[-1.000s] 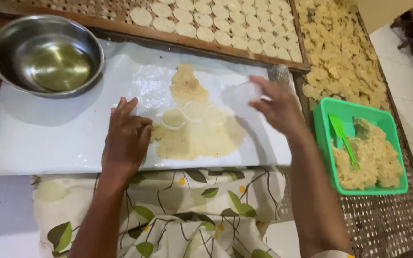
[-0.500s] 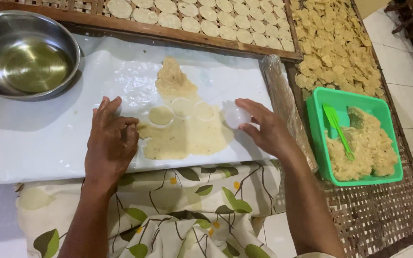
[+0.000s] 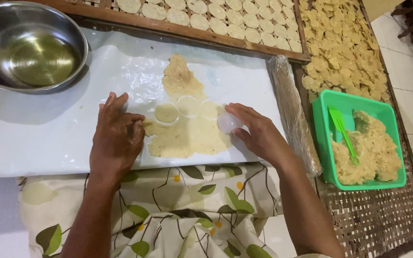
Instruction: Cutting circular shapes from flattened dough and placing them on a bamboo drying tray.
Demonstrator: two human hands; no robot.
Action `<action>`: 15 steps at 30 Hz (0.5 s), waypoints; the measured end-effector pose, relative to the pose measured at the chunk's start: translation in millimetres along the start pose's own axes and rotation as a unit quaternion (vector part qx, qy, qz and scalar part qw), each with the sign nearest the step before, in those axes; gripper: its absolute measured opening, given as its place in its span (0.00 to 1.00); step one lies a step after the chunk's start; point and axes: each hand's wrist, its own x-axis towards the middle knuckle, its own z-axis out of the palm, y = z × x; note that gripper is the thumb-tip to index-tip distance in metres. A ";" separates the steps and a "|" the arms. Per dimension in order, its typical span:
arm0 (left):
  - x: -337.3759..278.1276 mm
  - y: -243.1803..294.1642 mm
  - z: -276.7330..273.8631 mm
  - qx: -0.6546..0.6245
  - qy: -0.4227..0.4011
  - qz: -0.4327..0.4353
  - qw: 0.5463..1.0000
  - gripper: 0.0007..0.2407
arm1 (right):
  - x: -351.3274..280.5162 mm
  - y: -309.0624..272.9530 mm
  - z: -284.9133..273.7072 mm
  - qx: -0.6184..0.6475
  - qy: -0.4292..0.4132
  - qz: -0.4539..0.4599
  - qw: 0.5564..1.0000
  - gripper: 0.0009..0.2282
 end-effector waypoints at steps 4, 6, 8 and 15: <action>-0.8 -3.2 1.5 -0.010 0.008 0.009 1.000 0.07 | 2.2 0.3 2.6 0.001 -0.007 0.022 1.000 0.23; -1.8 1.8 -3.0 -0.003 0.002 0.011 1.000 0.07 | 2.8 -2.7 2.7 -0.009 -0.004 0.012 1.000 0.21; -0.5 3.2 -2.1 -0.001 0.005 0.012 1.000 0.07 | 1.3 -4.8 3.7 -0.015 -0.011 0.017 1.000 0.21; -1.4 -7.8 8.7 0.036 0.021 0.029 0.999 0.07 | 3.3 -8.5 6.0 -0.057 -0.009 0.037 0.998 0.21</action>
